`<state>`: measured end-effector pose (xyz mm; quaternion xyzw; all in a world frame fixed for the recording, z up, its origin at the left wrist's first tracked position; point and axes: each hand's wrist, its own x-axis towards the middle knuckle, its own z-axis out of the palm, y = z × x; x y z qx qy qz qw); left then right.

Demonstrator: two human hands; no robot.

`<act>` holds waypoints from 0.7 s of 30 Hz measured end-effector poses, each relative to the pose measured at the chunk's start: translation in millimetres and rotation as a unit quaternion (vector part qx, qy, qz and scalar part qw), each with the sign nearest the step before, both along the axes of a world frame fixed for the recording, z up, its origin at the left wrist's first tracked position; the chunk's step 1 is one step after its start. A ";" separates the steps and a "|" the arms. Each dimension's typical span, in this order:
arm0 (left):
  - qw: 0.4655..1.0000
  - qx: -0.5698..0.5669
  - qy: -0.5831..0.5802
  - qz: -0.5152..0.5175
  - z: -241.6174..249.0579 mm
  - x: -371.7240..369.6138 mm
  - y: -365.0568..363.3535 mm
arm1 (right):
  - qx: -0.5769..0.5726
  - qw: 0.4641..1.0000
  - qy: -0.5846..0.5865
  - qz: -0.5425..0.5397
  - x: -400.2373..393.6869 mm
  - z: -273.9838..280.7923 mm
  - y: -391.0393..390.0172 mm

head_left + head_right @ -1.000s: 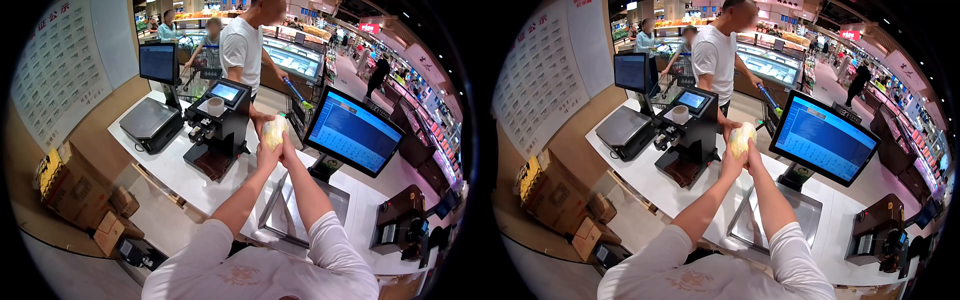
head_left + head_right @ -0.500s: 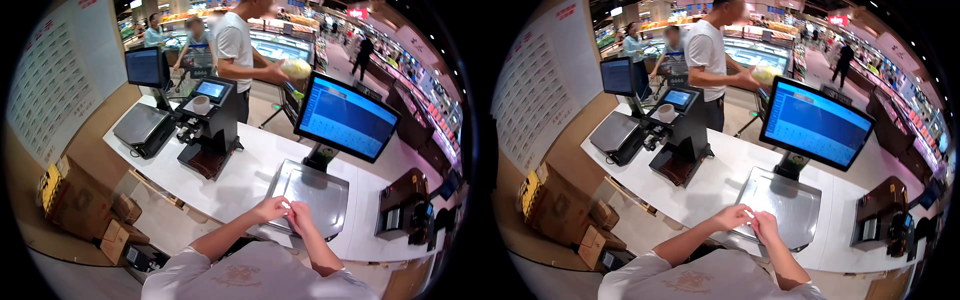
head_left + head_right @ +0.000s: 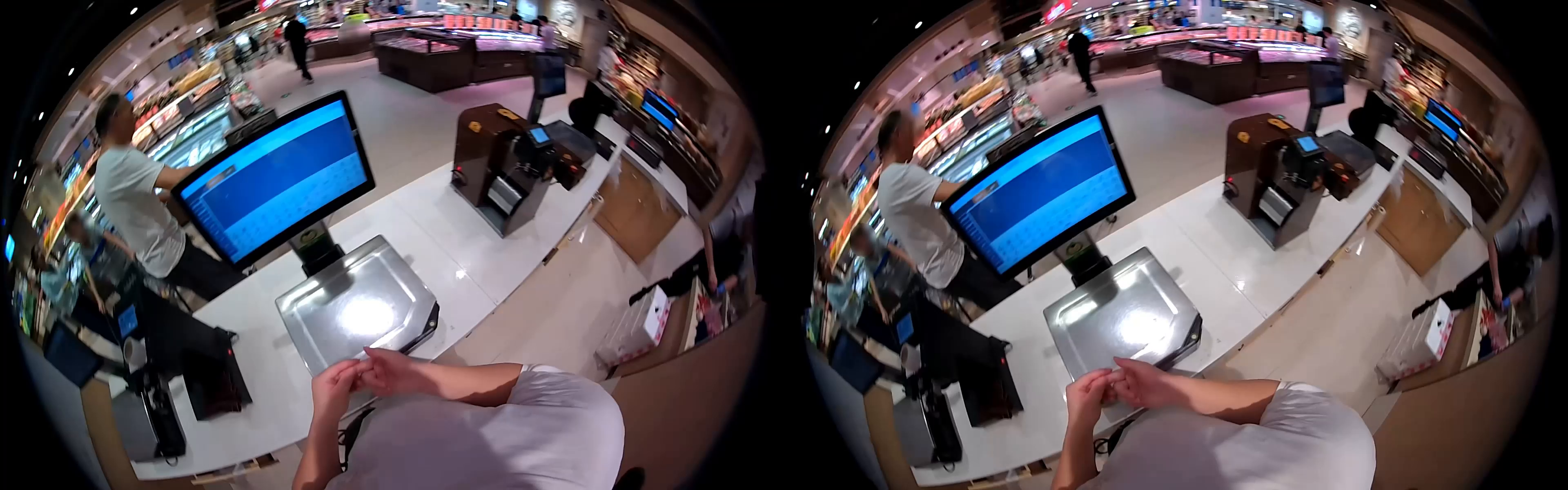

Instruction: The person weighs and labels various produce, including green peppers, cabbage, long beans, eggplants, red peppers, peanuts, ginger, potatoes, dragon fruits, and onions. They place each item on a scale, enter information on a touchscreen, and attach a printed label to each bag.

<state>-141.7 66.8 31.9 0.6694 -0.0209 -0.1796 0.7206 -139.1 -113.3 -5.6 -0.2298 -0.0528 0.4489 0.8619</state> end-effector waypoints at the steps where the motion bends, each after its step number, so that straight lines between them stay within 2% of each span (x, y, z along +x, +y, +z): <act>1: 1.000 -0.017 -0.008 0.000 1.6 -0.4 1.1 | 0.012 1.000 -0.005 -0.002 -0.4 8.9 -0.3; 3: 0.998 -0.055 -0.016 0.004 -0.1 -5.9 -0.8 | 0.032 0.999 -0.009 0.001 -8.5 26.0 -3.3; 10: 0.977 -0.206 -0.048 -0.021 -26.7 -8.1 8.3 | 0.089 0.991 -0.092 0.042 -8.5 14.8 -2.3; 13: 0.975 -0.217 -0.051 -0.013 -15.8 -12.5 4.8 | 0.208 0.972 -0.066 0.086 -4.2 3.4 1.0; 14: 0.983 -0.179 -0.035 0.015 -11.7 -15.2 0.4 | 0.193 0.979 -0.050 0.041 -6.8 1.1 2.8; 15: 0.988 -0.137 -0.023 0.061 1.1 -19.7 -5.6 | 0.147 0.989 0.022 0.001 -9.5 2.2 8.4; 18: 0.994 -0.104 -0.015 0.035 2.3 -21.4 1.2 | -0.018 0.977 0.197 -0.076 -17.2 6.0 13.7; 19: 0.993 -0.094 0.018 0.069 2.4 -22.5 -5.2 | -0.044 0.979 0.187 -0.074 -15.8 9.9 3.5; 21: 0.997 -0.062 -0.004 0.038 -5.5 -17.5 2.6 | -0.045 0.998 0.010 -0.038 -13.4 1.0 0.1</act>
